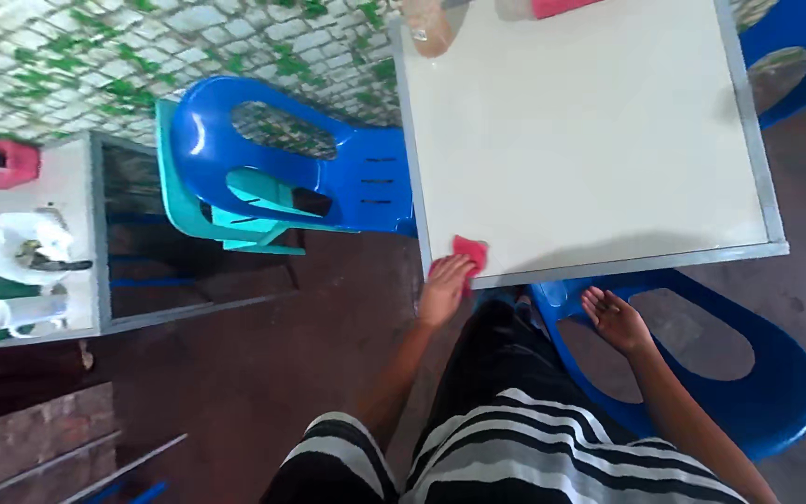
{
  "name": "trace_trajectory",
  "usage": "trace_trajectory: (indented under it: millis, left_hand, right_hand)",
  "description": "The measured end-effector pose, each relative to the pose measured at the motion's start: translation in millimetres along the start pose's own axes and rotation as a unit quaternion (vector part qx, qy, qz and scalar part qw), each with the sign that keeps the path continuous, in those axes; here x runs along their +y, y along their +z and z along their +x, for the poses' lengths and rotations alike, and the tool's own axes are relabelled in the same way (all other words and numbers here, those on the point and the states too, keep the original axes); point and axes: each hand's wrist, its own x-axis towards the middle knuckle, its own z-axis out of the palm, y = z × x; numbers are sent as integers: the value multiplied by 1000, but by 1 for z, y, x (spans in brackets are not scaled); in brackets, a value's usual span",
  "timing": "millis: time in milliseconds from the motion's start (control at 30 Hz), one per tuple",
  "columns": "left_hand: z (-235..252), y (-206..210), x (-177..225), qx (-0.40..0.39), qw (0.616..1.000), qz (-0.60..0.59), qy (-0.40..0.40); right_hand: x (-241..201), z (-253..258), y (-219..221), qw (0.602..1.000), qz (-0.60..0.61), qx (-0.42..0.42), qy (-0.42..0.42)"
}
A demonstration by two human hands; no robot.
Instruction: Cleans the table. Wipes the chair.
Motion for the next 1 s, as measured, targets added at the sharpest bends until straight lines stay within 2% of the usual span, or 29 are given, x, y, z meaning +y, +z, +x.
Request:
trace_trajectory:
  millis: [100, 200, 267, 333, 400, 500, 667, 833, 867, 900, 1000]
  left_hand:
    - [-18, -38, -24, 18, 995, 37, -94]
    - [-23, -60, -16, 4, 984, 33, -175]
    - [-37, -68, -3, -55, 988, 2, -143]
    - [-52, -61, 7, -118, 990, -50, -59]
    - [-54, -41, 17, -188, 975, -116, -29]
    - [-35, 7, 36, -275, 945, -162, -70]
    - [16, 91, 68, -255, 930, -162, -210]
    - [67, 177, 73, -273, 842, -261, -385]
    - [74, 196, 69, -275, 843, -256, -386]
    - [80, 215, 63, -295, 860, -226, -352]
    - [107, 265, 51, -412, 903, -76, -100]
  right_hand:
    - [9, -17, 3, 999, 32, 36, 3]
    - [24, -43, 11, 988, 119, 97, -33]
    - [38, -65, 12, 969, 203, 128, -65]
    - [55, -87, 7, 938, 294, 153, -103]
    - [69, -104, 3, 906, 362, 170, -136]
    - [78, -132, 2, 879, 415, 171, -163]
    - [57, -182, -8, 861, 449, 127, -201]
    - [29, -199, -59, 838, 459, 39, -293]
    - [27, -198, -71, 838, 451, 13, -305]
    - [28, -196, -82, 837, 446, -22, -316]
    - [32, -190, -103, 821, 432, -113, -355]
